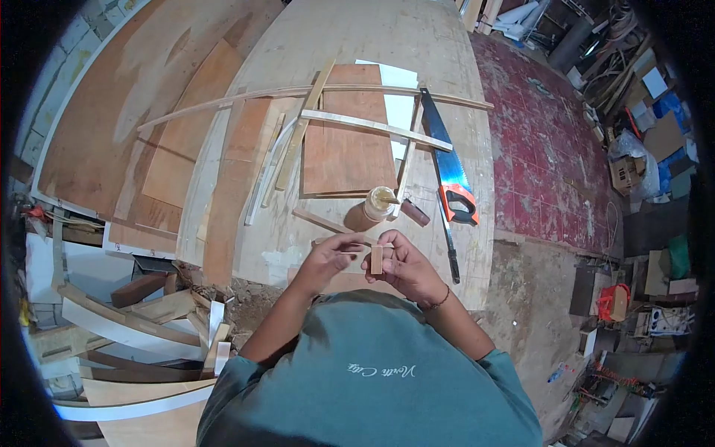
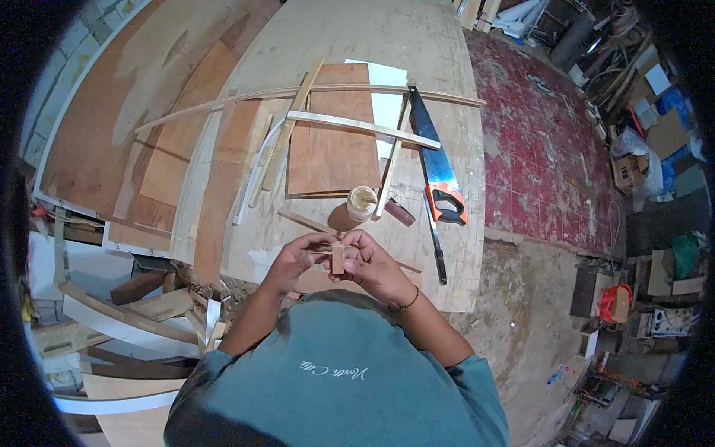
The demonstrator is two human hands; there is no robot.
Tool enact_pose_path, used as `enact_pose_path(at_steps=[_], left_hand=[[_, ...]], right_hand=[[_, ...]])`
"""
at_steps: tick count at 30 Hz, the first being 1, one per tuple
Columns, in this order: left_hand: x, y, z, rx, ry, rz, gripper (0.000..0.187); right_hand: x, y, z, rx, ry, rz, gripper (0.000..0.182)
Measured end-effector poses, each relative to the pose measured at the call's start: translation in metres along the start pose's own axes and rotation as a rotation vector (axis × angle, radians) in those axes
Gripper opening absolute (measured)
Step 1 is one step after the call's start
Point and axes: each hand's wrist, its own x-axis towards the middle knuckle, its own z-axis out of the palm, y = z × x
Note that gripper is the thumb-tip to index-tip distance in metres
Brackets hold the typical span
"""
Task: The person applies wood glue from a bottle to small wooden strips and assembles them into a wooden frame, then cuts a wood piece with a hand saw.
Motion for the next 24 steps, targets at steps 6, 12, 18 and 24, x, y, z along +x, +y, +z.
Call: enact_pose_path(at_steps=[6, 12, 18, 24], left_hand=[[0.006, 0.043, 0.044, 0.216, 0.042, 0.006, 0.036], [-0.004, 0.03, 0.041, 0.31, 0.128, 0.155, 0.027], [-0.012, 0.047, 0.054, 0.379, 0.191, 0.102, 0.032], [-0.018, 0.041, 0.053, 0.395, 0.229, 0.149, 0.038]], right_hand=[[0.003, 0.011, -0.016, -0.11, -0.008, -0.055, 0.027], [0.001, 0.013, -0.009, -0.422, 0.137, -0.141, 0.025], [-0.002, 0.002, -0.002, -0.829, 0.154, -0.238, 0.023], [-0.002, 0.002, 0.001, -0.889, 0.147, -0.297, 0.026]])
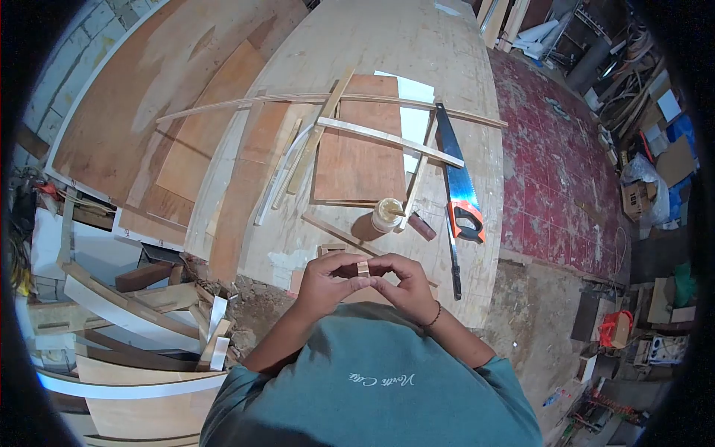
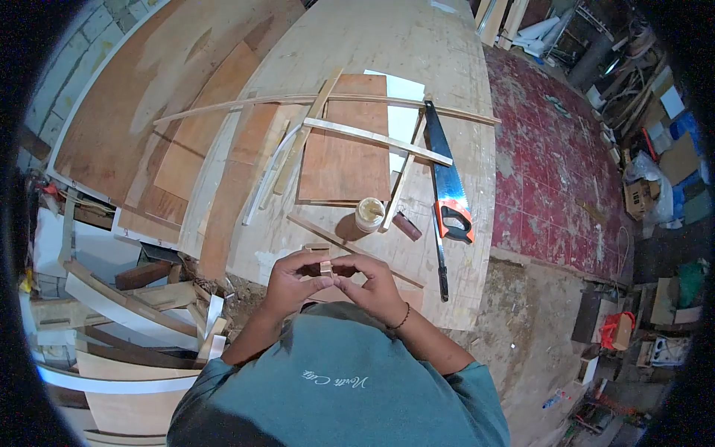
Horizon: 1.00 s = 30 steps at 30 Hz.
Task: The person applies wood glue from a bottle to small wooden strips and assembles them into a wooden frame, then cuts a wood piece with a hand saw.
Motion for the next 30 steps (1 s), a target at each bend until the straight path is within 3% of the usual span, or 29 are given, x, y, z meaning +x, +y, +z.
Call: enact_pose_path(at_steps=[2, 4, 6, 8, 9, 12, 14, 17, 20, 26, 28, 30], left_hand=[[0.0, -0.007, -0.001, -0.033, 0.022, -0.008, 0.039], [-0.001, -0.013, -0.003, -0.236, 0.097, -0.138, 0.034], [-0.001, -0.019, -0.009, -0.261, 0.105, -0.173, 0.034], [-0.002, -0.022, -0.013, -0.287, 0.11, -0.206, 0.034], [-0.004, -0.023, -0.015, -0.356, 0.158, -0.239, 0.033], [-0.013, -0.027, -0.017, -0.472, 0.294, -0.252, 0.034], [-0.022, -0.039, -0.032, -0.566, 0.255, -0.266, 0.038], [-0.026, -0.036, -0.036, -0.472, 0.324, -0.249, 0.044], [-0.035, -0.048, -0.046, -0.414, 0.338, -0.239, 0.043], [-0.032, -0.037, -0.05, -0.552, 0.409, -0.339, 0.038], [-0.028, -0.033, -0.05, -0.578, 0.368, -0.346, 0.04], [-0.023, -0.028, -0.047, -0.604, 0.322, -0.355, 0.042]], right_hand=[[0.003, 0.003, -0.002, -0.073, -0.008, -0.089, 0.027], [0.008, 0.012, -0.007, -0.146, -0.016, -0.176, 0.028], [0.017, 0.037, -0.018, -0.138, 0.151, 0.048, 0.034], [0.028, 0.09, -0.04, -0.252, 0.376, 0.13, 0.045], [0.032, 0.113, -0.052, -0.434, 0.426, 0.091, 0.053], [0.043, 0.139, -0.062, -0.549, 0.42, 0.135, 0.054], [0.056, 0.131, -0.059, -0.536, 0.392, 0.196, 0.05], [0.073, 0.139, -0.063, -0.771, 0.354, 0.086, 0.021], [0.082, 0.121, -0.06, -0.854, 0.39, -0.061, 0.015], [0.067, 0.099, -0.069, -0.788, 0.608, -0.177, 0.013], [0.056, 0.09, -0.073, -0.384, 0.701, 0.007, 0.015], [0.044, 0.092, -0.081, -0.381, 0.741, -0.035, 0.02]])
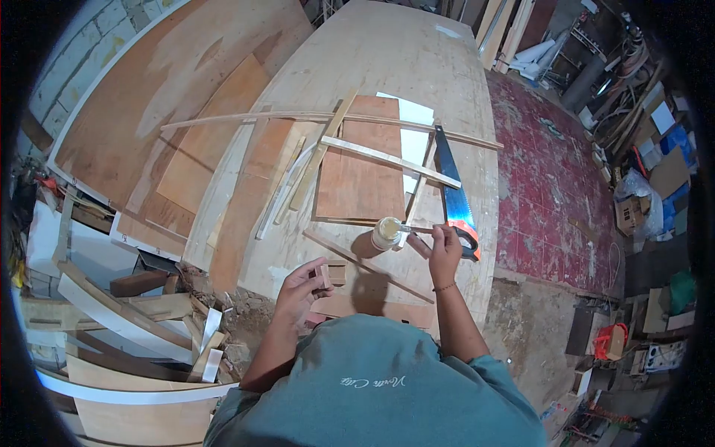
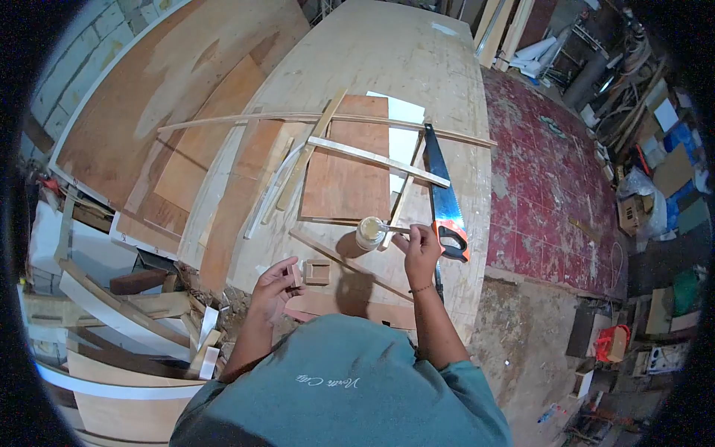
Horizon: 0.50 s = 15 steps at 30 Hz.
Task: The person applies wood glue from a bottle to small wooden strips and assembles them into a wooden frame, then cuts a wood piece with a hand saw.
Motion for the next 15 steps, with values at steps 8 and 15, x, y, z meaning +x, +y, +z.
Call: enact_pose_path(at_steps=[8, 15], left_hand=[[0.012, 0.013, 0.038, 0.066, -0.216, -0.02, 0.045], [-0.002, 0.04, 0.096, 0.052, -0.392, -0.052, 0.048]], right_hand=[[-0.022, -0.075, -0.063, 0.809, -0.017, 0.353, 0.021], [-0.04, -0.137, -0.089, 0.993, -0.03, 0.227, 0.023]])
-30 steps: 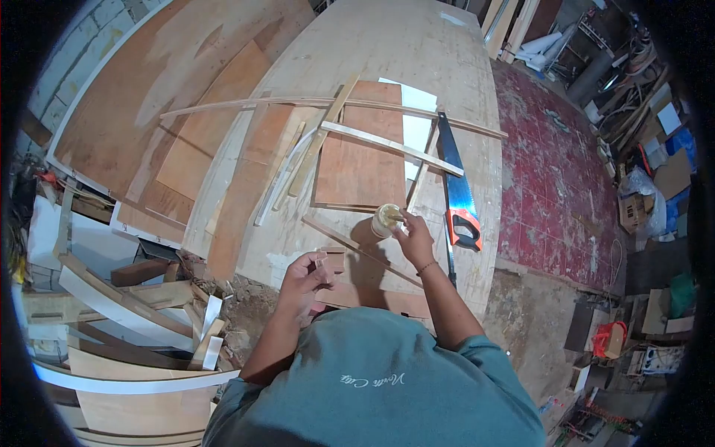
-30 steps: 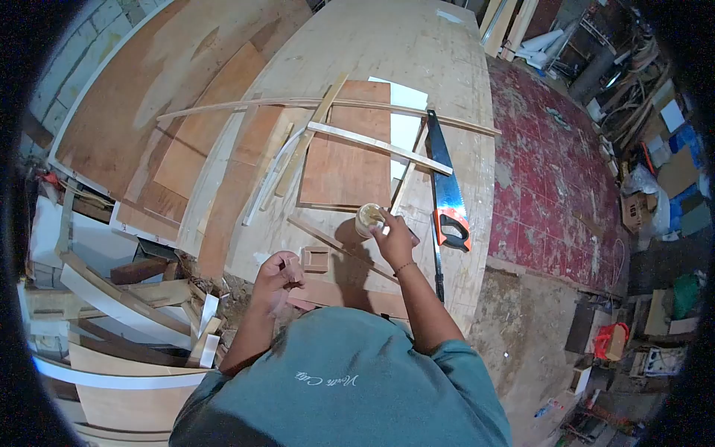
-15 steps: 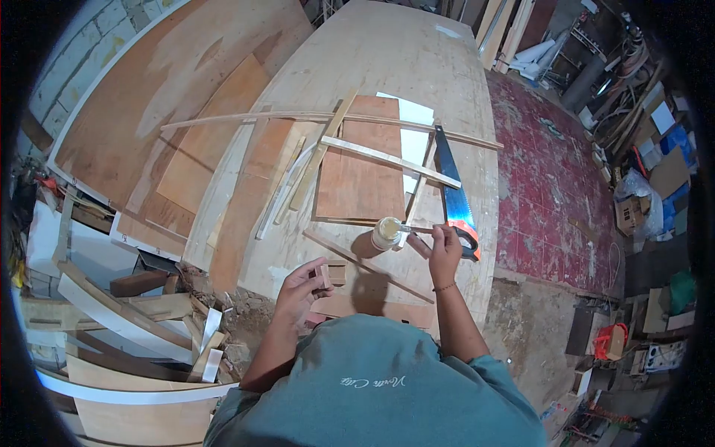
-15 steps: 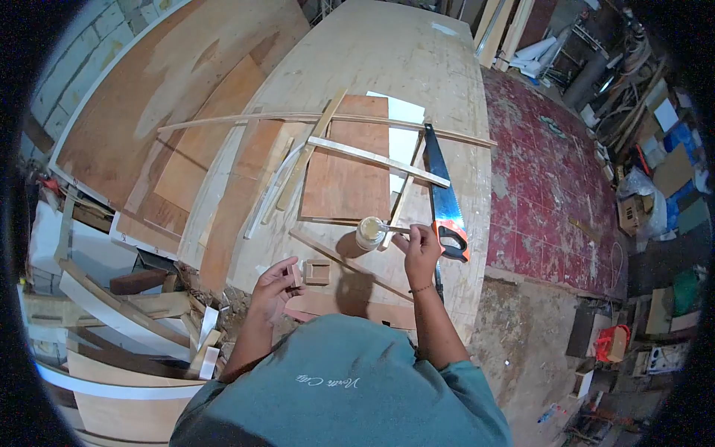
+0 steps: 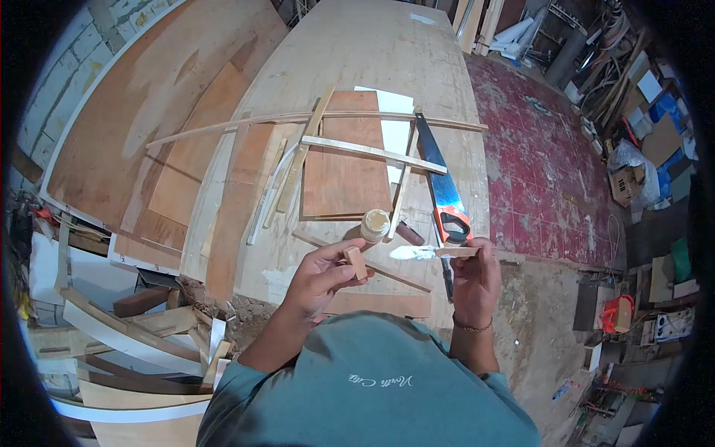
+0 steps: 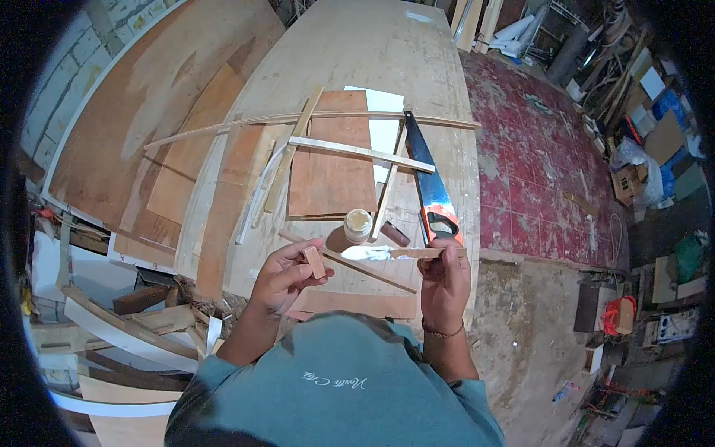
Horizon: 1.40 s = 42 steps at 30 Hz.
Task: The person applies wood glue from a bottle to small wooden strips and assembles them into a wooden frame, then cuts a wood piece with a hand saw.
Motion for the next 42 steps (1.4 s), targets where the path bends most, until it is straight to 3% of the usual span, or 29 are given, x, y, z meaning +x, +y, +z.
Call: enact_pose_path(at_steps=[5, 18, 37, 42], left_hand=[[0.0, -0.002, 0.01, 0.075, -0.147, 0.064, 0.055], [-0.004, -0.005, 0.01, 0.012, -0.185, 0.099, 0.055], [0.0, -0.013, 0.002, -0.106, -0.133, 0.09, 0.051], [0.003, -0.015, 0.0, -0.182, -0.189, 0.076, 0.05]], right_hand=[[-0.016, -0.012, 0.011, -0.096, 0.027, -0.08, 0.025], [-0.024, -0.016, 0.011, -0.25, -0.086, -0.206, 0.028], [-0.025, -0.022, 0.015, -0.137, -0.061, -0.244, 0.026], [-0.026, -0.023, 0.016, -0.056, -0.086, -0.106, 0.027]])
